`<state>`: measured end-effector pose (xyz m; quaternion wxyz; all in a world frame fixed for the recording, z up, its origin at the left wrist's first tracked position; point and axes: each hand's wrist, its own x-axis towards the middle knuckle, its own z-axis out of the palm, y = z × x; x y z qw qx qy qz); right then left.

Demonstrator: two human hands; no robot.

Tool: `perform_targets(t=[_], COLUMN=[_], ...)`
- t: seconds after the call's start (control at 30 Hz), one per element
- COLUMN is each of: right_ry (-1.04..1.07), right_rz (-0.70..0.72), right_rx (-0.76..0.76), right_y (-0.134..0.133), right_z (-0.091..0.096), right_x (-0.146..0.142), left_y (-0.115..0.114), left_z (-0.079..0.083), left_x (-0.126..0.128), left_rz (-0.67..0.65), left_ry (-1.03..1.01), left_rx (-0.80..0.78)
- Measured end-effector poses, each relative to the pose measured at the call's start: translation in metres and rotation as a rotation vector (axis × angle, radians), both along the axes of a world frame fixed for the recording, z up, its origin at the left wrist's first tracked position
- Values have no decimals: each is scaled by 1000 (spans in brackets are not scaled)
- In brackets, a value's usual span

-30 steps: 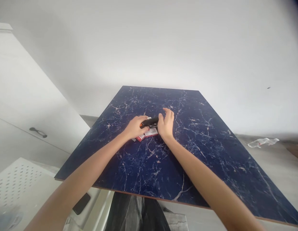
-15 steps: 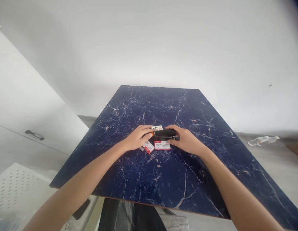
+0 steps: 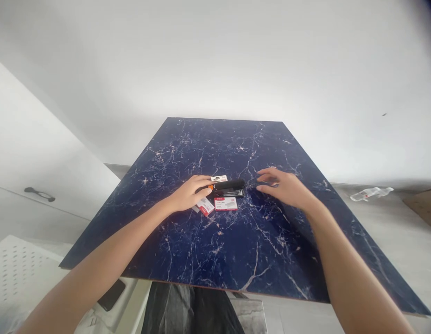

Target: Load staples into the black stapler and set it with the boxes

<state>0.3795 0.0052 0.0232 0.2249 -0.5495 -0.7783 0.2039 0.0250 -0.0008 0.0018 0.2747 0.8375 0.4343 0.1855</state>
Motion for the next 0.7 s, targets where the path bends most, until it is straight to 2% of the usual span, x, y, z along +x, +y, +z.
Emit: perform_targets(t=[0.1,0.23,0.53,0.7], right_ry=[92,19,54,-16], right_rz=[103,127,147,120], right_rx=[-30,4,-8,-13], right_y=[-7,-13,-13,-5], right_z=[-8,-17,-16,-6], right_x=[-29,-55,-47,-19], left_y=[1,3,4,4], left_z=[0,0,-2,-1], left_x=[0,0,1,1], left_rz=[23,14,15,17], left_ry=[10,7,-12,-9], left_rx=[-25,-13,-13,-9])
